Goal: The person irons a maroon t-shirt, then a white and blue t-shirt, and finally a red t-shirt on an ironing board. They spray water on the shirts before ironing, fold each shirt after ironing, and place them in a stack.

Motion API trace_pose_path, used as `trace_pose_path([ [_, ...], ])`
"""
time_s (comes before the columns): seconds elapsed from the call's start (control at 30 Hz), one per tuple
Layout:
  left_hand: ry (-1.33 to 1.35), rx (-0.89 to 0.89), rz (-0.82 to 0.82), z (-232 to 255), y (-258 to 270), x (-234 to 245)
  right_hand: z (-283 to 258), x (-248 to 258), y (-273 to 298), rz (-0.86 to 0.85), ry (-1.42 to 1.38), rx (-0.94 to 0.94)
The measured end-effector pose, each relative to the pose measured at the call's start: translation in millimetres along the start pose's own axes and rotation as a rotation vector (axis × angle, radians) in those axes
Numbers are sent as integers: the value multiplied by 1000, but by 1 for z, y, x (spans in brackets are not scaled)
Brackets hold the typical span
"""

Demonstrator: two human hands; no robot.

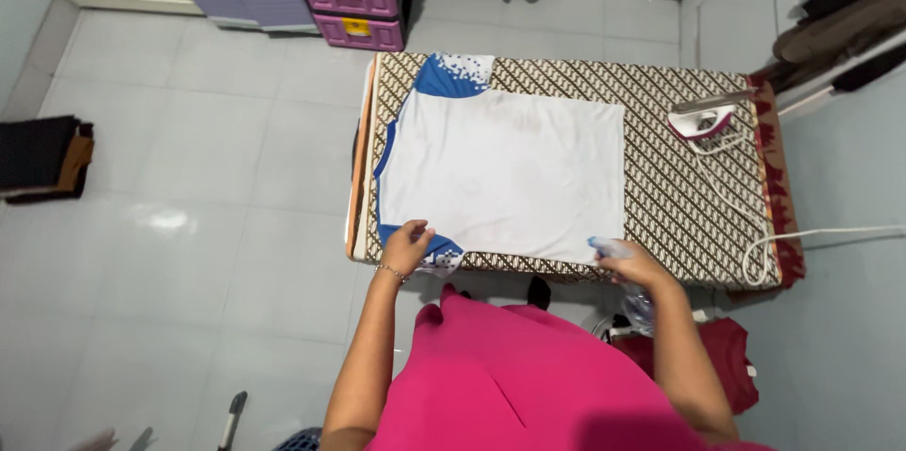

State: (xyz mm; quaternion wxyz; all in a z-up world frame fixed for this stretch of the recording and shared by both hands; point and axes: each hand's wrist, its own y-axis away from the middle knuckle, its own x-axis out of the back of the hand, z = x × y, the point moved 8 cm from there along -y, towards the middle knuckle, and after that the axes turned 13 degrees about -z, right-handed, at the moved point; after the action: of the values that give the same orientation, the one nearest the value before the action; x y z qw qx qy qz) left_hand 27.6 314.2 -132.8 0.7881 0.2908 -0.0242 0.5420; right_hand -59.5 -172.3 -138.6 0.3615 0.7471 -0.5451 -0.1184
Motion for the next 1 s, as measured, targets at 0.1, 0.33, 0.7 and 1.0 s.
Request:
trace_pose_path([
  [0.1,-1,-33,-1,1,-3,-1,13,36,21,218,62,45],
  [0.33,29,-25,-13,4,-11,-11,-9,52,-6,351,-154,213],
  [0.7,57,59,65,-1,-1,-19,-169,-27,-90,-333,-229,453],
  [1.0,48,169,49,-4,-29,-71,-73,111,-89,230,-306,506],
])
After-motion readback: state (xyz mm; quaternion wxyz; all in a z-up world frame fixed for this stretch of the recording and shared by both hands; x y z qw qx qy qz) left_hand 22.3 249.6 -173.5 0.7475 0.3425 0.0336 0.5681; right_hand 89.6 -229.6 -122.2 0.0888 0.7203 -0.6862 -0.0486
